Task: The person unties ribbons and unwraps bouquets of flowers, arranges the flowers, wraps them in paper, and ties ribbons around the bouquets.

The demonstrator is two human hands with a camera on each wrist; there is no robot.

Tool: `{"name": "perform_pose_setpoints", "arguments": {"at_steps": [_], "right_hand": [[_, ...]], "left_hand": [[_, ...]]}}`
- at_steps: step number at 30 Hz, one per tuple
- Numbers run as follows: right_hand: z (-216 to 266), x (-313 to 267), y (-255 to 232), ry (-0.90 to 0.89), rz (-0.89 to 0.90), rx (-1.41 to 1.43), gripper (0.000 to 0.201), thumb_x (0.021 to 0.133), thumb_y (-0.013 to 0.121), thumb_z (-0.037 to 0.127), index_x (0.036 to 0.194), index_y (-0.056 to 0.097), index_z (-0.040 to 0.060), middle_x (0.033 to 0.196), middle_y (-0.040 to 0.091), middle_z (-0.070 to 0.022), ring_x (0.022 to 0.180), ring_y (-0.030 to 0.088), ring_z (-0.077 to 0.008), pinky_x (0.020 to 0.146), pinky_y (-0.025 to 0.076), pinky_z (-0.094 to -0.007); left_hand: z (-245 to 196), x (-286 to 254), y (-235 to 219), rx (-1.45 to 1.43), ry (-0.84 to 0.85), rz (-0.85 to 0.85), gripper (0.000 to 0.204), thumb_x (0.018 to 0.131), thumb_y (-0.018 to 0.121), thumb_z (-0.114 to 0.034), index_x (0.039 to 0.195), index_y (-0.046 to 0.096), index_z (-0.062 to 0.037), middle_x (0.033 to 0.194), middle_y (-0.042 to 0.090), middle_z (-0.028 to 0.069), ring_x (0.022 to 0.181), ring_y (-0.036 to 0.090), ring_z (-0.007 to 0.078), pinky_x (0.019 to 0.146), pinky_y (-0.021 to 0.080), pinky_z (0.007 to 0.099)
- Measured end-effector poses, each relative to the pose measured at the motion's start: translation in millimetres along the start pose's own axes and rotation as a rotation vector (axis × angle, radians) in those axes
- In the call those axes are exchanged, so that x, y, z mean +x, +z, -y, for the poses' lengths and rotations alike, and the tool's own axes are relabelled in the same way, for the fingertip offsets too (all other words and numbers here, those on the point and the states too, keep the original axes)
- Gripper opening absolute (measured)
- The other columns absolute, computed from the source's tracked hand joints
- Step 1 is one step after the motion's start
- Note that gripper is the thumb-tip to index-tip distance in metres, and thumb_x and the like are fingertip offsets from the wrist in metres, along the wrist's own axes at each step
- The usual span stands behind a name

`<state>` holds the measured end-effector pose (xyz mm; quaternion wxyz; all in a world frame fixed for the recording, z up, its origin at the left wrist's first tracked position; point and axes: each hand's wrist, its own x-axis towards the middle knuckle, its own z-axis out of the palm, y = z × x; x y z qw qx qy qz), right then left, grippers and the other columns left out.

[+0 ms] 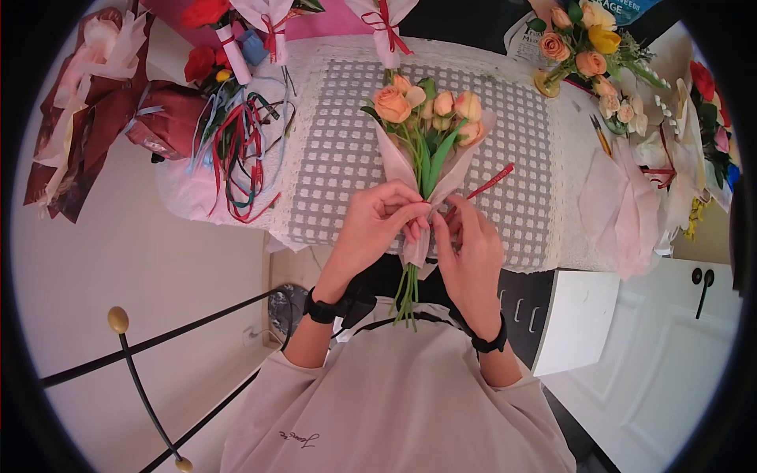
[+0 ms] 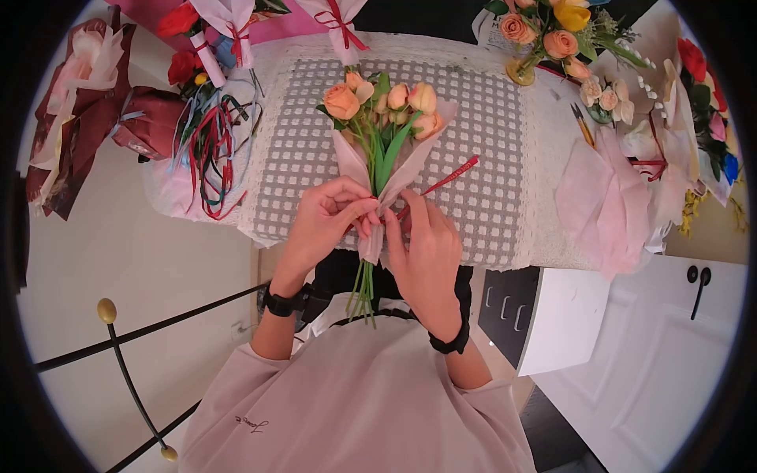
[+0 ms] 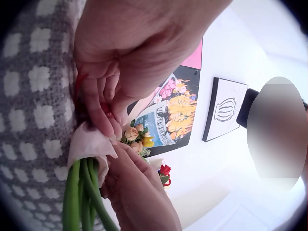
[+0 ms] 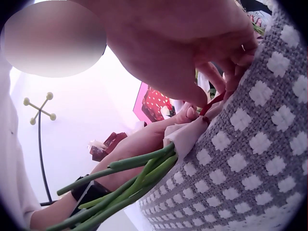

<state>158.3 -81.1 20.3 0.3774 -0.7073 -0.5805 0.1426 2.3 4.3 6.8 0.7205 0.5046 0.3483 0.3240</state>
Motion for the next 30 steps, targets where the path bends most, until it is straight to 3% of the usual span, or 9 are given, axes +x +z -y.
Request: {"name": "perform_pose_setpoints", "arguments": {"at_steps": [3, 5, 8, 11, 15, 17, 24, 26, 30], "right_hand": [[0.5, 4.9, 3.0, 0.056, 0.011, 0.106, 0.022, 0.093, 0.072, 0.007, 0.113, 0.065, 0.0012, 0.088, 0.069, -0.0149, 0.071, 0.068, -0.0288, 0.064, 0.049, -0.0378], [-4.4, 5.6, 8.2, 0.13, -0.024, 0.356, 0.019, 0.092, 0.075, 0.005, 0.107, 0.064, -0.0004, 0.087, 0.072, -0.0122, 0.071, 0.069, -0.0193, 0.062, 0.048, -0.0325], [-15.2, 0.7, 10.7, 0.155, -0.052, 0.487, 0.019, 0.092, 0.074, -0.001, 0.109, 0.065, -0.0022, 0.09, 0.076, -0.0096, 0.078, 0.07, -0.0122, 0.067, 0.051, -0.0288], [-15.3, -2.8, 14.7, 0.156, -0.124, 0.68, 0.02, 0.093, 0.071, -0.005, 0.112, 0.067, -0.0033, 0.097, 0.079, -0.0108, 0.087, 0.073, -0.0121, 0.077, 0.056, -0.0281], [-14.5, -8.5, 13.0, 0.151, -0.06, 0.693, 0.025, 0.094, 0.067, -0.01, 0.118, 0.069, -0.0042, 0.104, 0.08, -0.0135, 0.095, 0.075, -0.0152, 0.086, 0.057, -0.0281], [-18.1, -9.2, 14.0, 0.038, -0.072, 0.605, 0.024, 0.094, 0.067, -0.011, 0.117, 0.072, -0.0054, 0.107, 0.079, -0.0169, 0.099, 0.076, -0.0179, 0.088, 0.058, -0.0292], [-18.1, -3.9, 13.6, -0.064, -0.084, 0.495, 0.023, 0.091, 0.07, -0.01, 0.111, 0.077, -0.0016, 0.097, 0.077, -0.0158, 0.086, 0.073, -0.0197, 0.077, 0.056, -0.0301], [-13.9, 0.2, 9.8, -0.182, -0.149, 0.25, 0.024, 0.09, 0.071, -0.01, 0.11, 0.078, 0.0002, 0.093, 0.073, -0.0129, 0.08, 0.067, -0.0187, 0.073, 0.053, -0.0301], [-18.1, 8.5, 6.6, -0.214, -0.143, 0.272, 0.023, 0.09, 0.07, -0.01, 0.109, 0.078, 0.0007, 0.093, 0.07, -0.0119, 0.079, 0.064, -0.0176, 0.072, 0.051, -0.0292]], "left_hand": [[2.6, -0.9, -2.1, 0.013, 0.028, 0.024, 0.008, 0.103, 0.065, -0.004, 0.106, 0.065, 0.0035, 0.086, 0.073, 0.0106, 0.07, 0.067, 0.0122, 0.063, 0.055, 0.0243], [2.6, -1.0, -2.0, 0.005, 0.012, 0.013, 0.007, 0.103, 0.065, -0.004, 0.105, 0.065, 0.0032, 0.086, 0.073, 0.0106, 0.069, 0.067, 0.0122, 0.064, 0.055, 0.0244], [4.5, -1.2, -2.1, 0.004, 0.024, 0.01, 0.007, 0.103, 0.065, -0.004, 0.105, 0.065, 0.0028, 0.086, 0.073, 0.0107, 0.07, 0.067, 0.0122, 0.064, 0.055, 0.0243], [6.6, -1.4, -3.0, -0.014, 0.024, 0.008, 0.006, 0.103, 0.064, -0.004, 0.105, 0.064, 0.0023, 0.086, 0.073, 0.0108, 0.07, 0.067, 0.012, 0.064, 0.055, 0.0241], [8.4, -1.2, -3.8, -0.029, 0.039, 0.012, 0.006, 0.103, 0.064, -0.004, 0.105, 0.064, 0.0021, 0.087, 0.073, 0.011, 0.07, 0.067, 0.0118, 0.064, 0.055, 0.0239], [8.8, -1.6, -4.9, -0.029, 0.038, 0.015, 0.006, 0.103, 0.064, -0.003, 0.105, 0.064, 0.0021, 0.088, 0.074, 0.0112, 0.07, 0.067, 0.0118, 0.064, 0.055, 0.0239], [8.5, -1.9, -4.0, -0.078, 0.055, 0.023, 0.006, 0.104, 0.064, -0.003, 0.105, 0.064, 0.0022, 0.089, 0.074, 0.0116, 0.071, 0.068, 0.0121, 0.065, 0.055, 0.024], [11.4, -1.4, -5.4, -0.074, 0.072, 0.033, 0.006, 0.104, 0.063, -0.003, 0.105, 0.064, 0.0022, 0.089, 0.073, 0.0115, 0.072, 0.068, 0.0122, 0.065, 0.055, 0.0242], [11.0, -2.0, -3.0, -0.098, 0.065, -0.001, 0.007, 0.103, 0.065, -0.004, 0.103, 0.065, 0.0035, 0.086, 0.073, 0.0106, 0.07, 0.067, 0.0113, 0.063, 0.055, 0.0244]]}}
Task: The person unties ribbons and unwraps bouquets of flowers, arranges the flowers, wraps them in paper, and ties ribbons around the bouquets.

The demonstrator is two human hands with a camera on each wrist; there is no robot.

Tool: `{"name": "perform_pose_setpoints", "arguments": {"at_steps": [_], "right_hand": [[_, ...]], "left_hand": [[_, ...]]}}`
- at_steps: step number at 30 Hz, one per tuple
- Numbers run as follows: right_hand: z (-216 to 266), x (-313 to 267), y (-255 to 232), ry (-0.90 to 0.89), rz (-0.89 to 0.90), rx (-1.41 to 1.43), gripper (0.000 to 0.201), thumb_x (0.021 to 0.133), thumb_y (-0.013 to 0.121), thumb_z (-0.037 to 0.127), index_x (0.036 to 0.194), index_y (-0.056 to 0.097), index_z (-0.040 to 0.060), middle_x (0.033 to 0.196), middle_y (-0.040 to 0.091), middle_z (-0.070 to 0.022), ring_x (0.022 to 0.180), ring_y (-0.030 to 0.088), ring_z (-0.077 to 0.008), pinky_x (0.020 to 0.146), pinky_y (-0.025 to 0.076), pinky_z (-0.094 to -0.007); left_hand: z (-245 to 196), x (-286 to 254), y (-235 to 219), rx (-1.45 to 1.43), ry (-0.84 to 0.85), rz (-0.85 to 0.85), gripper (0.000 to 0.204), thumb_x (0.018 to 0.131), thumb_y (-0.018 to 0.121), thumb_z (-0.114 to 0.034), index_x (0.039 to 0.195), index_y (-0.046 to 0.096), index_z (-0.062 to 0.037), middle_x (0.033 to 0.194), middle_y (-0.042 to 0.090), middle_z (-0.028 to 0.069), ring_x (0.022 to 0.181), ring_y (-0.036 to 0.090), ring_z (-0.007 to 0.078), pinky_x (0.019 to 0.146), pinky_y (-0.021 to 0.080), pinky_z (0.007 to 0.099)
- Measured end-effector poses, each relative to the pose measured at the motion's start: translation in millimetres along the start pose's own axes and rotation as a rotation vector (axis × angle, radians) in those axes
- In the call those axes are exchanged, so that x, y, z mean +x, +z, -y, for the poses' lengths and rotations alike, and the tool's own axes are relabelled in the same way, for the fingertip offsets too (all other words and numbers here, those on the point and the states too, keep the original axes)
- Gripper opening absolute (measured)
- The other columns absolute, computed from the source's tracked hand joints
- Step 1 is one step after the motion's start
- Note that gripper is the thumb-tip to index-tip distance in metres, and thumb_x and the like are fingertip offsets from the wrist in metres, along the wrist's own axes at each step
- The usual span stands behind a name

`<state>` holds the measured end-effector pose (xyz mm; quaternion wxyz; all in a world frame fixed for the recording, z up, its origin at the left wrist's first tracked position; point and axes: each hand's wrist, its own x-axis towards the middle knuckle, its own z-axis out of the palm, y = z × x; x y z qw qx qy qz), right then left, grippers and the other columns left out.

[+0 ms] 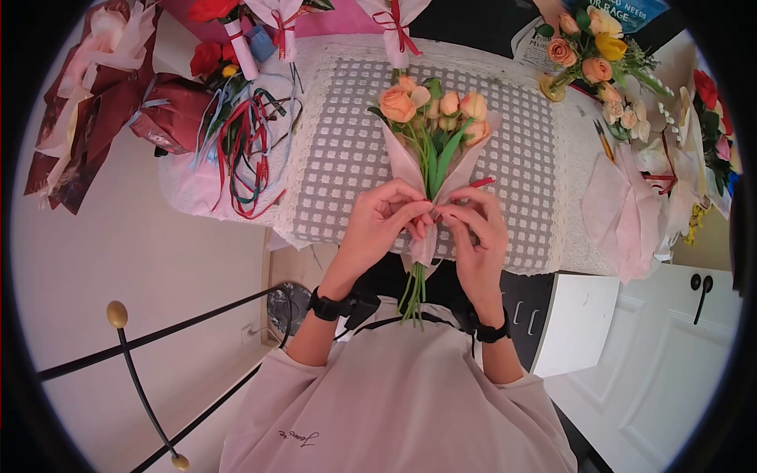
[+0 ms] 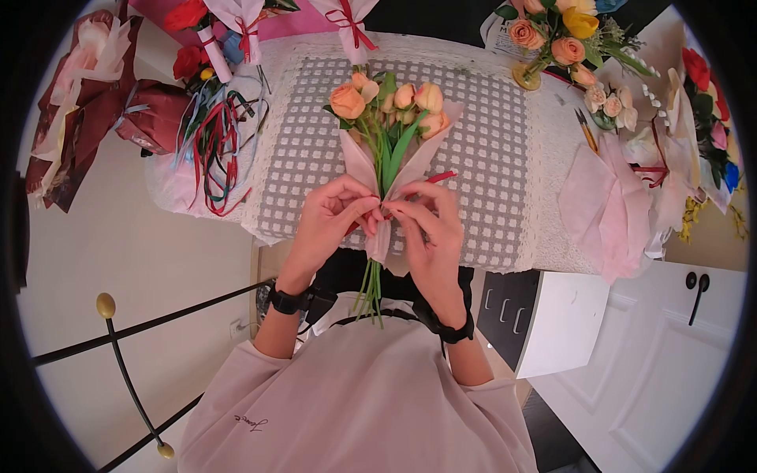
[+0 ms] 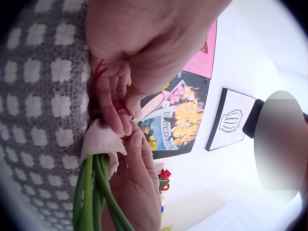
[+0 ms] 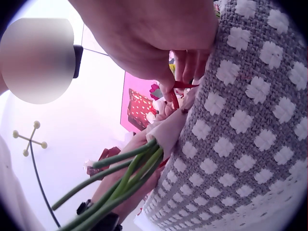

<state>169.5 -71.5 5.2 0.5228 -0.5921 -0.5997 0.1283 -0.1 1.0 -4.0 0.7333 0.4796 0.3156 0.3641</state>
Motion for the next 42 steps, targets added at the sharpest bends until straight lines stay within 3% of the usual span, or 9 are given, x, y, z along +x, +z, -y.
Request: {"name": "perform_pose_setpoints", "arguments": {"at_steps": [3, 5, 12, 15, 20, 24, 32, 38, 42], "right_hand": [[-6.2, -0.8, -3.5, 0.101, 0.135, 0.29, 0.016, 0.096, 0.066, -0.005, 0.107, 0.077, -0.0005, 0.094, 0.071, -0.0097, 0.074, 0.061, -0.0139, 0.068, 0.049, -0.027], [-1.2, -1.0, -8.2, 0.422, 0.211, 0.498, 0.015, 0.101, 0.062, -0.001, 0.106, 0.076, -0.0014, 0.095, 0.073, -0.0076, 0.07, 0.06, -0.01, 0.063, 0.047, -0.0241], [-6.7, 8.9, -8.0, 0.483, 0.314, 0.524, 0.014, 0.104, 0.062, 0.004, 0.108, 0.073, -0.0017, 0.091, 0.073, -0.0041, 0.064, 0.058, -0.006, 0.057, 0.046, -0.0218], [-7.1, 10.6, -0.6, 0.548, 0.275, 0.695, 0.007, 0.103, 0.064, 0.003, 0.106, 0.069, -0.0021, 0.09, 0.074, -0.0052, 0.066, 0.061, -0.0054, 0.057, 0.046, -0.0214], [-5.2, 12.4, -1.2, 0.627, 0.239, 0.785, 0.004, 0.1, 0.067, -0.002, 0.097, 0.064, -0.0015, 0.087, 0.074, -0.0069, 0.065, 0.064, -0.0062, 0.055, 0.046, -0.0194], [-2.1, 12.1, -1.0, 0.625, 0.249, 0.684, 0.003, 0.101, 0.066, -0.002, 0.098, 0.065, -0.0015, 0.084, 0.074, -0.0068, 0.063, 0.063, -0.0058, 0.054, 0.045, -0.0192], [-11.2, 2.3, 1.2, 0.389, 0.311, 0.585, 0.009, 0.102, 0.061, -0.004, 0.105, 0.069, -0.0011, 0.083, 0.069, -0.0012, 0.067, 0.056, -0.0036, 0.059, 0.043, -0.0207], [-11.9, 3.6, -0.8, 0.46, 0.334, 0.654, 0.008, 0.102, 0.061, -0.004, 0.106, 0.066, -0.0007, 0.086, 0.069, -0.0018, 0.069, 0.057, -0.0034, 0.059, 0.043, -0.0199], [-10.2, 6.2, -0.1, 0.488, 0.332, 0.656, 0.007, 0.101, 0.062, -0.005, 0.106, 0.065, -0.0006, 0.088, 0.07, -0.0024, 0.071, 0.059, -0.0035, 0.06, 0.044, -0.0195]], "left_hand": [[2.0, 0.9, -0.4, -0.02, 0.019, -0.002, 0.007, 0.104, 0.064, -0.004, 0.103, 0.063, 0.0028, 0.086, 0.071, 0.0098, 0.07, 0.067, 0.0112, 0.063, 0.056, 0.0246], [2.9, 0.9, -0.2, -0.027, 0.031, 0.006, 0.007, 0.105, 0.062, -0.005, 0.102, 0.062, 0.0022, 0.085, 0.07, 0.0091, 0.07, 0.067, 0.0111, 0.063, 0.056, 0.025], [4.9, 1.6, 1.4, -0.017, 0.045, -0.002, 0.007, 0.105, 0.062, -0.005, 0.103, 0.062, 0.002, 0.084, 0.07, 0.0082, 0.071, 0.067, 0.011, 0.064, 0.057, 0.0251], [6.2, 0.5, 1.2, -0.001, 0.04, -0.04, 0.006, 0.104, 0.064, -0.004, 0.103, 0.063, 0.0021, 0.086, 0.071, 0.0088, 0.071, 0.067, 0.0112, 0.065, 0.057, 0.0252], [-2.5, -0.6, 1.7, 0.025, 0.034, -0.048, 0.013, 0.093, 0.075, 0.003, 0.098, 0.063, 0.002, 0.087, 0.075, 0.013, 0.07, 0.071, 0.014, 0.063, 0.057, 0.0262], [-9.4, 2.3, -1.9, 0.048, 0.011, -0.008, 0.021, 0.09, 0.08, 0.001, 0.099, 0.061, 0.0012, 0.088, 0.076, 0.0099, 0.074, 0.072, 0.0127, 0.066, 0.059, 0.025], [-31.5, 10.9, -4.5, 0.245, -0.14, 0.089, 0.028, 0.087, 0.084, -0.002, 0.102, 0.06, -0.003, 0.081, 0.076, 0.008, 0.065, 0.069, 0.0091, 0.051, 0.051, 0.0209], [-36.5, 10.7, -3.2, 0.308, -0.226, 0.117, 0.02, 0.088, 0.083, -0.005, 0.101, 0.068, -0.0006, 0.083, 0.077, 0.0069, 0.067, 0.071, 0.0091, 0.052, 0.049, 0.0195], [-31.7, 10.8, -4.8, 0.283, -0.164, 0.132, 0.018, 0.088, 0.083, -0.006, 0.1, 0.071, -0.0002, 0.083, 0.076, 0.0055, 0.069, 0.072, 0.0093, 0.051, 0.048, 0.0189]]}}
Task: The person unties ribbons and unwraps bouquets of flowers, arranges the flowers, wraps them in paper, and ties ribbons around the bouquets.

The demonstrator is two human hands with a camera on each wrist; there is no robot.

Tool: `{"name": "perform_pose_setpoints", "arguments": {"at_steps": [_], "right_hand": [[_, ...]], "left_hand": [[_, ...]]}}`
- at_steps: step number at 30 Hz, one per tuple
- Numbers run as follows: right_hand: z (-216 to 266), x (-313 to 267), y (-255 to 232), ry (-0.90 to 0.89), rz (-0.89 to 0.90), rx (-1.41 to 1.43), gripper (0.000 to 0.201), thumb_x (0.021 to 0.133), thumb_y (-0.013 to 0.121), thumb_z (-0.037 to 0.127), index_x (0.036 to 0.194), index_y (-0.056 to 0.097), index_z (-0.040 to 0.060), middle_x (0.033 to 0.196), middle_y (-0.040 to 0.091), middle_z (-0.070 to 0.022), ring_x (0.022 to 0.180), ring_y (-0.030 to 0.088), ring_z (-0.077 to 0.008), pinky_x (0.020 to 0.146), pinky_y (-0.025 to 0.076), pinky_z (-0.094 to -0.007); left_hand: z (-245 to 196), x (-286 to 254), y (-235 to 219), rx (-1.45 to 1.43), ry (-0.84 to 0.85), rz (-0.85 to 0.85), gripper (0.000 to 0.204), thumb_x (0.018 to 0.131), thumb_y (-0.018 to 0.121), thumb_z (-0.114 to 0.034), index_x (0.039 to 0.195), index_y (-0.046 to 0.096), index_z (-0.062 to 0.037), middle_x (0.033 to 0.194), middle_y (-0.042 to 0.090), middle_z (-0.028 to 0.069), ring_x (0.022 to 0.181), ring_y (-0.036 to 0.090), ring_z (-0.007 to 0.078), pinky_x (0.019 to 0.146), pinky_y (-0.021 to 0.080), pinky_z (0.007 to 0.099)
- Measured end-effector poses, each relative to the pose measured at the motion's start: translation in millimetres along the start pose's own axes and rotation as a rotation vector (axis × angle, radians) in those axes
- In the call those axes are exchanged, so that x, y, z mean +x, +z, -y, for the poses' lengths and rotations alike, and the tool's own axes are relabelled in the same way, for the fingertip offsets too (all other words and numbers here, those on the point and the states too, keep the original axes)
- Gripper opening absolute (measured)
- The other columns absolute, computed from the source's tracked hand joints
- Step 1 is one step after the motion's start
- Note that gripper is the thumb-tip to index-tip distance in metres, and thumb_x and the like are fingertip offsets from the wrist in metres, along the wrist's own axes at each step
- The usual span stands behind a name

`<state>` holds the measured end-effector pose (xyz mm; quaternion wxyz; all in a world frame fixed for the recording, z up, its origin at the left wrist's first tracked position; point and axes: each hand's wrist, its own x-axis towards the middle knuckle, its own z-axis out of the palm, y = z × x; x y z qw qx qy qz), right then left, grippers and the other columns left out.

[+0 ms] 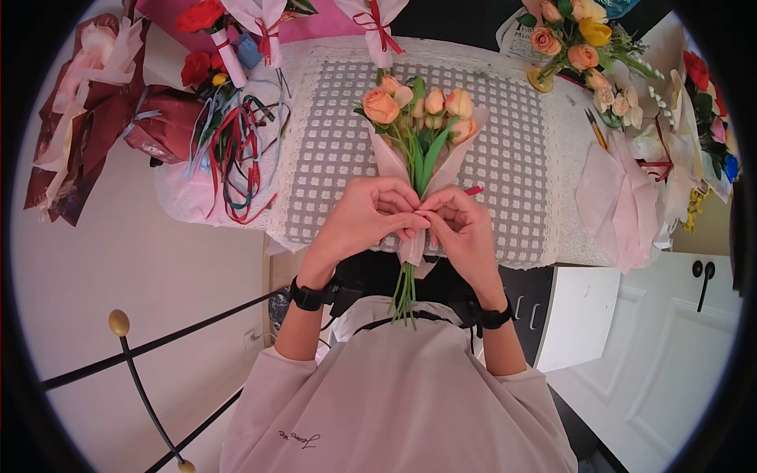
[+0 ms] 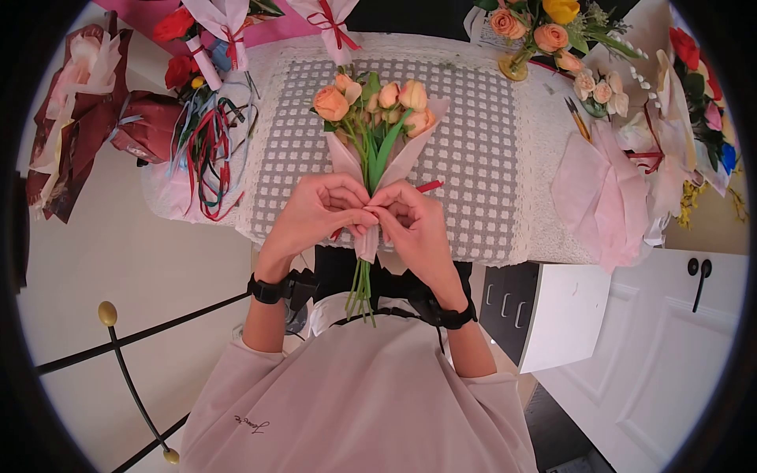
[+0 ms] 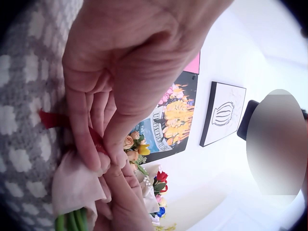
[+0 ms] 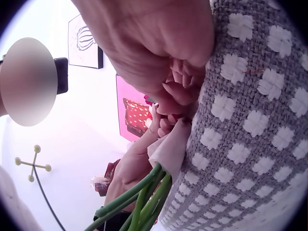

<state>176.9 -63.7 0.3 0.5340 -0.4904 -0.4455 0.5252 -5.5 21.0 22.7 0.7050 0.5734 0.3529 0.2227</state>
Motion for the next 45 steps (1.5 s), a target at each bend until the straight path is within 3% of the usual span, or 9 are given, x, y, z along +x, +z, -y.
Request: {"name": "perform_pose_setpoints", "arguments": {"at_steps": [2, 6, 12, 14, 17, 26, 33, 38, 45], "right_hand": [[1.1, -0.5, -1.1, 0.037, 0.005, -0.001, 0.006, 0.101, 0.063, -0.005, 0.105, 0.064, -0.001, 0.09, 0.071, -0.003, 0.075, 0.063, -0.0037, 0.063, 0.047, -0.0195], [-2.3, 1.2, -2.3, 0.01, 0.006, -0.029, 0.006, 0.101, 0.063, -0.004, 0.105, 0.064, -0.001, 0.092, 0.071, -0.0036, 0.08, 0.065, -0.0046, 0.068, 0.05, -0.0199], [-3.9, 1.9, -11.2, -0.094, 0.092, -0.016, 0.009, 0.101, 0.061, -0.006, 0.106, 0.067, -0.0034, 0.097, 0.068, -0.0043, 0.09, 0.065, -0.0066, 0.077, 0.052, -0.0223], [0.1, 0.9, -14.8, -0.084, 0.153, -0.138, 0.015, 0.1, 0.059, -0.007, 0.11, 0.069, -0.0034, 0.097, 0.067, -0.0046, 0.089, 0.063, -0.0065, 0.074, 0.05, -0.0238], [3.9, 1.9, -13.7, -0.173, 0.163, -0.224, 0.018, 0.099, 0.059, -0.007, 0.113, 0.07, -0.0022, 0.096, 0.067, -0.0052, 0.086, 0.061, -0.0063, 0.07, 0.048, -0.024], [-5.2, -1.8, -2.6, -0.124, 0.0, -0.101, 0.012, 0.099, 0.06, -0.009, 0.102, 0.068, -0.0016, 0.087, 0.068, -0.0028, 0.076, 0.061, -0.004, 0.063, 0.044, -0.0211], [-12.6, 0.2, -7.6, -0.173, 0.028, -0.139, 0.011, 0.096, 0.062, -0.009, 0.102, 0.067, -0.0021, 0.081, 0.065, -0.0025, 0.068, 0.054, -0.0034, 0.058, 0.039, -0.0211], [8.5, -4.4, -4.6, -0.098, 0.058, -0.283, 0.013, 0.095, 0.063, -0.007, 0.106, 0.066, -0.0007, 0.073, 0.061, 0.0006, 0.06, 0.046, -0.0027, 0.053, 0.034, -0.023], [-7.1, -3.6, -3.7, -0.13, 0.071, -0.177, 0.012, 0.097, 0.066, -0.005, 0.108, 0.064, -0.0016, 0.075, 0.063, -0.0025, 0.06, 0.05, -0.005, 0.054, 0.037, -0.0239]], "left_hand": [[-4.7, -1.1, 0.5, 0.025, -0.028, -0.002, 0.019, 0.088, 0.084, -0.008, 0.098, 0.071, 0.0011, 0.082, 0.076, 0.0069, 0.069, 0.072, 0.01, 0.059, 0.056, 0.0226], [-5.8, -1.5, 1.1, 0.051, -0.051, -0.005, 0.018, 0.088, 0.085, -0.009, 0.096, 0.071, 0.0012, 0.082, 0.076, 0.0063, 0.07, 0.072, 0.01, 0.06, 0.056, 0.0224], [-0.8, -2.3, 2.9, 0.052, -0.044, -0.033, 0.018, 0.087, 0.085, -0.011, 0.094, 0.072, 0.0, 0.079, 0.075, 0.005, 0.069, 0.073, 0.0097, 0.05, 0.046, 0.0195], [4.6, -2.6, 3.7, 0.004, -0.003, -0.063, 0.018, 0.087, 0.086, -0.011, 0.094, 0.073, -0.0001, 0.078, 0.075, 0.005, 0.068, 0.072, 0.0096, 0.047, 0.043, 0.0192], [2.9, -4.1, 3.9, -0.001, -0.042, -0.087, 0.018, 0.087, 0.085, -0.011, 0.095, 0.073, 0.0006, 0.079, 0.076, 0.0056, 0.068, 0.072, 0.01, 0.049, 0.046, 0.0195], [-2.9, -6.6, 8.1, 0.011, -0.019, -0.071, 0.013, 0.089, 0.082, -0.003, 0.094, 0.072, 0.0044, 0.081, 0.075, 0.0073, 0.072, 0.072, 0.0114, 0.065, 0.058, 0.0247], [11.6, -4.1, 5.9, -0.03, 0.062, -0.04, 0.011, 0.09, 0.079, 0.0, 0.09, 0.069, 0.0019, 0.086, 0.076, 0.0099, 0.074, 0.073, 0.0125, 0.067, 0.059, 0.0245], [7.3, -6.7, 7.8, -0.057, 0.033, -0.08, 0.011, 0.092, 0.078, -0.001, 0.089, 0.068, 0.0021, 0.086, 0.076, 0.0104, 0.074, 0.073, 0.0119, 0.065, 0.059, 0.0237], [16.5, -5.8, 8.1, -0.1, 0.091, -0.1, 0.011, 0.096, 0.075, -0.001, 0.091, 0.065, 0.0022, 0.087, 0.076, 0.012, 0.073, 0.072, 0.012, 0.065, 0.058, 0.0234]]}}
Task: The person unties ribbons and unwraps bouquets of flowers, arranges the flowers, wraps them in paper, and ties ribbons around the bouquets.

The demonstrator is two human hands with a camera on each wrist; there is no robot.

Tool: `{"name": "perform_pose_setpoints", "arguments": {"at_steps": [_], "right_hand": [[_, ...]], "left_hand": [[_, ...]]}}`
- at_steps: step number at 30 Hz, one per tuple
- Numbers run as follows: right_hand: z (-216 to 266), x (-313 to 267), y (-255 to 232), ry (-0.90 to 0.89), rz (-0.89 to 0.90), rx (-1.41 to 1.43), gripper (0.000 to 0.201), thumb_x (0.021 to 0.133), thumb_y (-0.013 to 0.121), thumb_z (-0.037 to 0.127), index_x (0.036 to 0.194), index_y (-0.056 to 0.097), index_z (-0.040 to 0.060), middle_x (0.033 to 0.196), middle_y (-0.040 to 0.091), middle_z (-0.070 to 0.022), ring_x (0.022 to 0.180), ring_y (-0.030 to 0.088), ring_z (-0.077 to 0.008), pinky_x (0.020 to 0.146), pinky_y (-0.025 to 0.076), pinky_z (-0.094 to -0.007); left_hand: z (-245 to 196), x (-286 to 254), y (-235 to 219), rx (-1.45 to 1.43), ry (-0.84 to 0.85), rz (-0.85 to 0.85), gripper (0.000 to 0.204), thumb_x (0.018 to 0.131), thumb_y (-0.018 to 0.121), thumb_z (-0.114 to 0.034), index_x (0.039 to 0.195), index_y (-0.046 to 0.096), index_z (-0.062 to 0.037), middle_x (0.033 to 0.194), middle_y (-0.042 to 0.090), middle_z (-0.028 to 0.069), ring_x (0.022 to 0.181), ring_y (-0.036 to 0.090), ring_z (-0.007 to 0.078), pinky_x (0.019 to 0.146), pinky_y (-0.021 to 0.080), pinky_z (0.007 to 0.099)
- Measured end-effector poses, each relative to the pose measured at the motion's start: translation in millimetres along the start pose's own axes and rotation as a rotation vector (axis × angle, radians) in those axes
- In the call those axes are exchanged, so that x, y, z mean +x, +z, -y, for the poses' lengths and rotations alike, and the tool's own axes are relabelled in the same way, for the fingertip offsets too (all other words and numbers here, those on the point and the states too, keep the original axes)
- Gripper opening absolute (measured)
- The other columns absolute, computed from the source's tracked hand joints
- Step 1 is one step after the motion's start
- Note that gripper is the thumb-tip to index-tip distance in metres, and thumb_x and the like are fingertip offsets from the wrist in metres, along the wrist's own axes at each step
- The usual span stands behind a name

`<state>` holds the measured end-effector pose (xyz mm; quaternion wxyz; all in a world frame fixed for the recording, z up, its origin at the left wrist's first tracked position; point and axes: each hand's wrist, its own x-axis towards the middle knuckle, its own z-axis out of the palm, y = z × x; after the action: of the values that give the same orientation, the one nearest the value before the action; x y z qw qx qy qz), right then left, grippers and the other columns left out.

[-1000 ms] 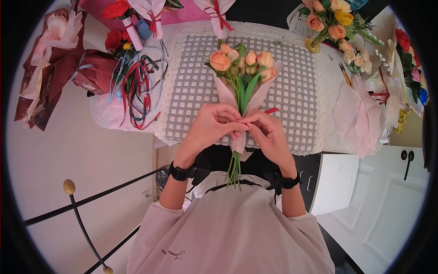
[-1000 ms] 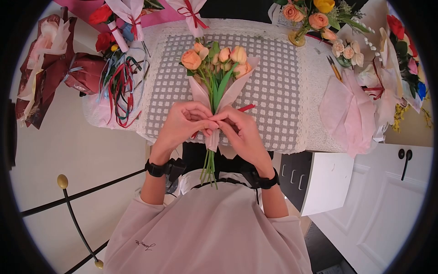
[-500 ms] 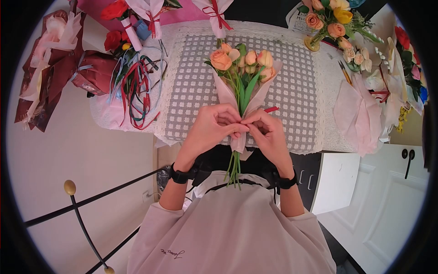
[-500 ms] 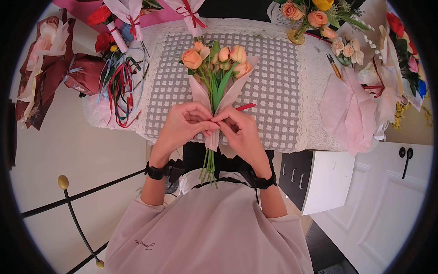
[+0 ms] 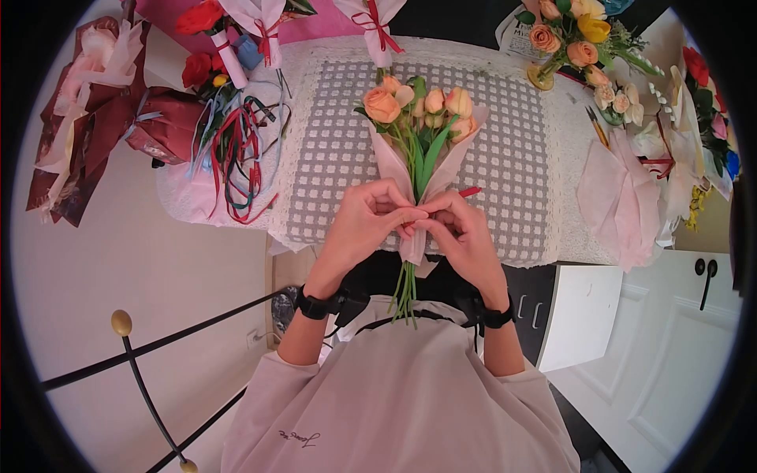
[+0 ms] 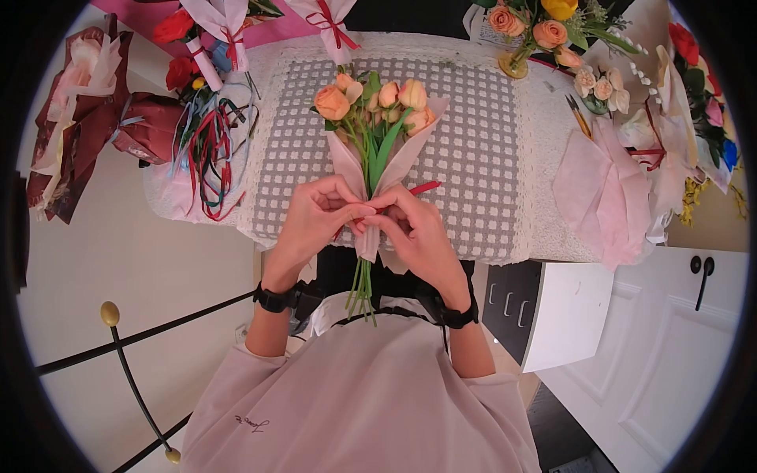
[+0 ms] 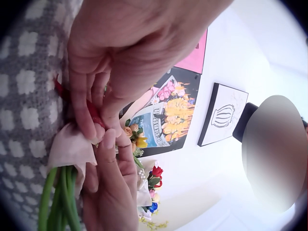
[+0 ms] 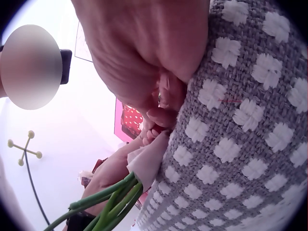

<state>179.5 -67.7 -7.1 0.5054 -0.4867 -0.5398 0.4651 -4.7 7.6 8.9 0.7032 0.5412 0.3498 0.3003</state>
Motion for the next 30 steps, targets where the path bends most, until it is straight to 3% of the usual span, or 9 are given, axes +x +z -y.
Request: {"name": "perform_pose_setpoints", "arguments": {"at_steps": [2, 5, 11, 17, 24, 30], "right_hand": [[-6.5, 0.7, 4.1, -0.086, -0.072, 0.1, 0.01, 0.098, 0.067, -0.003, 0.107, 0.063, -0.0017, 0.081, 0.066, -0.0061, 0.062, 0.053, -0.0081, 0.056, 0.041, -0.025], [-8.4, 1.4, 0.0, -0.148, -0.037, 0.046, 0.007, 0.098, 0.063, -0.005, 0.104, 0.062, -0.002, 0.086, 0.067, -0.008, 0.064, 0.055, -0.0103, 0.058, 0.044, -0.0261], [6.1, -1.9, -4.7, -0.007, -0.015, -0.071, 0.007, 0.1, 0.056, -0.006, 0.103, 0.061, -0.0024, 0.082, 0.064, -0.0088, 0.06, 0.053, -0.0122, 0.057, 0.043, -0.0272], [5.5, -3.7, 2.5, -0.055, -0.097, -0.137, 0.009, 0.101, 0.055, -0.006, 0.106, 0.061, -0.0024, 0.078, 0.063, -0.0105, 0.059, 0.053, -0.0141, 0.057, 0.043, -0.028], [4.7, -5.1, 4.9, -0.022, -0.13, -0.128, 0.01, 0.1, 0.056, -0.007, 0.107, 0.061, -0.0026, 0.081, 0.065, -0.0121, 0.06, 0.057, -0.0172, 0.058, 0.046, -0.0289], [2.5, -5.1, 5.3, -0.208, -0.158, -0.248, 0.011, 0.1, 0.061, -0.006, 0.11, 0.064, -0.0027, 0.085, 0.069, -0.0171, 0.068, 0.068, -0.0254, 0.064, 0.052, -0.0318]], "left_hand": [[0.0, 0.1, 0.1, -0.011, -0.008, 0.011, 0.012, 0.098, 0.072, -0.002, 0.092, 0.063, 0.0022, 0.088, 0.076, 0.0125, 0.074, 0.072, 0.0121, 0.066, 0.058, 0.0235], [1.7, -0.6, -0.9, -0.026, 0.011, 0.027, 0.012, 0.099, 0.071, -0.002, 0.092, 0.061, 0.0013, 0.088, 0.075, 0.0121, 0.076, 0.071, 0.012, 0.068, 0.059, 0.024], [3.6, -2.2, -0.9, 0.014, 0.017, 0.062, 0.012, 0.102, 0.066, -0.002, 0.093, 0.059, 0.0005, 0.09, 0.073, 0.0103, 0.079, 0.071, 0.0127, 0.07, 0.059, 0.0254], [-6.4, -7.5, 4.1, 0.193, 0.122, 0.042, 0.013, 0.101, 0.068, -0.004, 0.093, 0.063, 0.0061, 0.085, 0.074, 0.0104, 0.077, 0.072, 0.0131, 0.069, 0.06, 0.028], [-6.4, -9.8, 5.8, 0.128, 0.135, 0.041, 0.008, 0.097, 0.07, 0.003, 0.093, 0.064, 0.0076, 0.087, 0.075, 0.0112, 0.083, 0.075, 0.0151, 0.075, 0.063, 0.0286], [-1.6, -11.7, 5.4, 0.073, 0.125, 0.015, 0.007, 0.096, 0.071, 0.004, 0.093, 0.065, 0.007, 0.089, 0.075, 0.0111, 0.085, 0.076, 0.0162, 0.076, 0.063, 0.0284]]}}
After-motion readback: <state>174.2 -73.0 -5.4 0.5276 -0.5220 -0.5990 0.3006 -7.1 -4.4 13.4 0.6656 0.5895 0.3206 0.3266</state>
